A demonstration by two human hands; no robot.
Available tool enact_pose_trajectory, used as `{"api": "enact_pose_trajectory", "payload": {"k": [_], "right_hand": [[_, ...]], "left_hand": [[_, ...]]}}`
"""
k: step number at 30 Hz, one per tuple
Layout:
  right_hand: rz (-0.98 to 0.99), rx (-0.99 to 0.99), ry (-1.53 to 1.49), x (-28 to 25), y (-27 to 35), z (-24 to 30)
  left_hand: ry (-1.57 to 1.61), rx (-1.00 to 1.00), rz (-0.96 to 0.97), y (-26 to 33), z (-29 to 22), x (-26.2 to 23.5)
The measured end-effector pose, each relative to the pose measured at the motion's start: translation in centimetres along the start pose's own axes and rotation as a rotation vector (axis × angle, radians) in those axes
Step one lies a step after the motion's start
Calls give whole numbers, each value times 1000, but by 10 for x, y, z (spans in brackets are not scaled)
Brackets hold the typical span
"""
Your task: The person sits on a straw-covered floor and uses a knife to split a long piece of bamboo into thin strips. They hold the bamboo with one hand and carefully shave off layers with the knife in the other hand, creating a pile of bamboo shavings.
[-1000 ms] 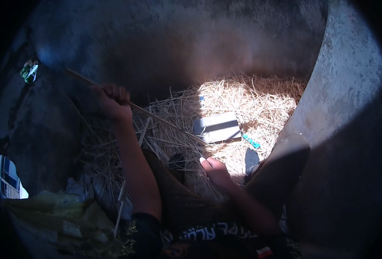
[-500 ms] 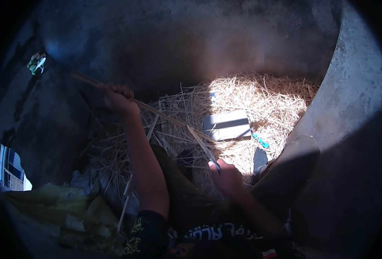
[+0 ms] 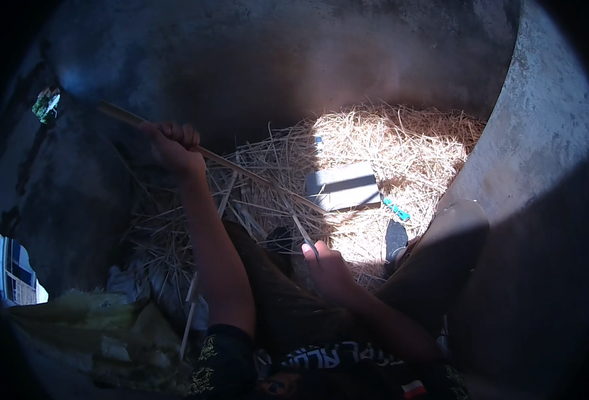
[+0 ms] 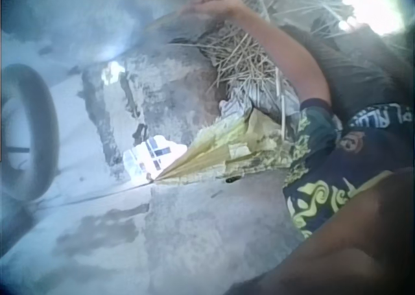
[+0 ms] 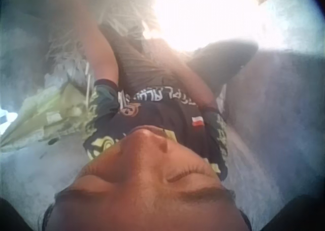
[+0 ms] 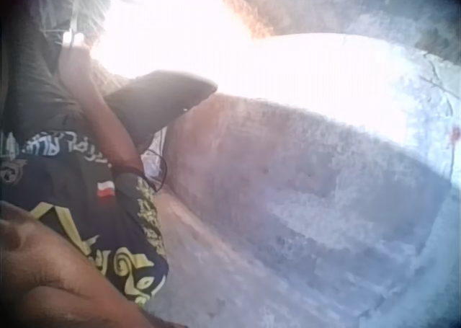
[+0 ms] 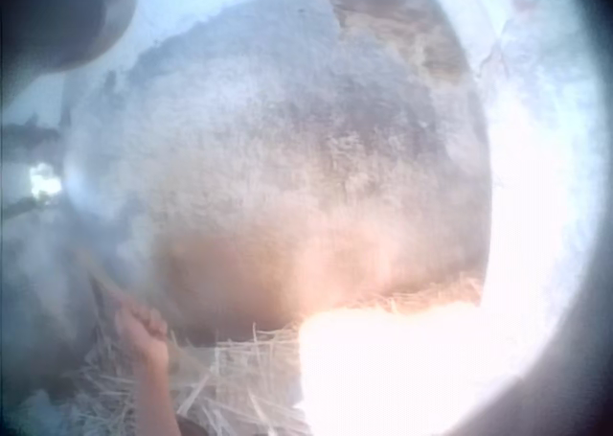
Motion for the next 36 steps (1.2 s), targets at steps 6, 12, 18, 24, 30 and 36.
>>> {"api": "enact_pose_trajectory", "payload": {"k": [6,12,18,24,30,36], "right_hand": [[-38,-8,4,-7,4,-3],[123,172,-403,19,-11,-54],[250,502,-840,30,1,-63],[287,383,-802,34,-11,-62],[298,392,-931,37,-6,-61],[253,421,-874,41,-2,-60]], "left_hand": [[-17,-7,-20,1,-2,0],[-32,22,-32,2,-5,-3],[-43,-28,-35,5,-1,4],[-43,-14,44,16,-5,38],[-51,-5,119,30,-7,68],[-102,35,56,37,-12,69]]}}
Point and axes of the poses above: each hand's wrist, its own y-axis away from the middle knuckle, its own x-axis out of the palm, z = x × y, the point moved 10 cm from there along -y, towards the middle knuckle, and after that the axes turned 6 degrees about z, right-handed, at the moved point
